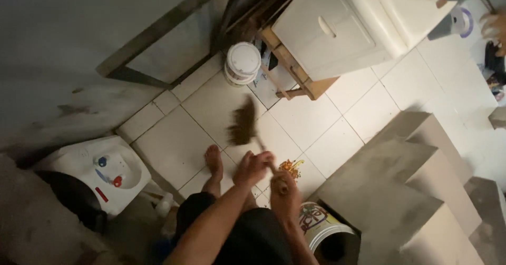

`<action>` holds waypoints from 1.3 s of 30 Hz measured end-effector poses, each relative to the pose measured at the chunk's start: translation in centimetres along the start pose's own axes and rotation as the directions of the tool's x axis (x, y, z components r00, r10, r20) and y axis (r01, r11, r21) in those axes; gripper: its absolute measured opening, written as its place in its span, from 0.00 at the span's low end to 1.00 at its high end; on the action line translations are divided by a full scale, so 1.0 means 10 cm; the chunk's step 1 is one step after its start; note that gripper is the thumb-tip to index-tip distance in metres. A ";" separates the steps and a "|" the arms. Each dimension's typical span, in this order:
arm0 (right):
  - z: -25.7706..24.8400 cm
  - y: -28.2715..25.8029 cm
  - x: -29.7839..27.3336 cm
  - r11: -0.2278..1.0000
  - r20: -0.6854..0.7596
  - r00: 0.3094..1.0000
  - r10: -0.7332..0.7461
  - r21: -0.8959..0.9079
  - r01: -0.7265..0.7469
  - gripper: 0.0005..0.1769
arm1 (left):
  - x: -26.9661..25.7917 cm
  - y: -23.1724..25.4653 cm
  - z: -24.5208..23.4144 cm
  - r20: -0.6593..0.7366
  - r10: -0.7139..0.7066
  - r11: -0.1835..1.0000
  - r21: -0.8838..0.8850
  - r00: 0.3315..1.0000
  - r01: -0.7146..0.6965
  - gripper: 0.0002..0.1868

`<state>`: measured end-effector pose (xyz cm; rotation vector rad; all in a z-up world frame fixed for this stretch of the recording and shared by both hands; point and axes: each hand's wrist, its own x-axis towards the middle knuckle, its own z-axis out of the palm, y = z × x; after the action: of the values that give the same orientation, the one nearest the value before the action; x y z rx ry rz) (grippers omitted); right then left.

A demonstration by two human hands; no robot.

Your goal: The person is using a broom to sweep debris off a tiled floor.

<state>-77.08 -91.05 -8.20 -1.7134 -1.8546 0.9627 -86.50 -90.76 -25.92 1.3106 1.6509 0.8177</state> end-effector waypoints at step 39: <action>-0.51 -0.64 0.02 0.874 -0.007 0.898 0.439 0.233 -0.426 0.06 | 0.16 0.65 -0.41 0.149 0.016 0.996 0.079 0.989 -0.028 0.11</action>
<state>-77.79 -89.81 -0.14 -2.0266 -1.2807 1.2227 -87.66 -87.60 -18.88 1.4134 1.5686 0.6558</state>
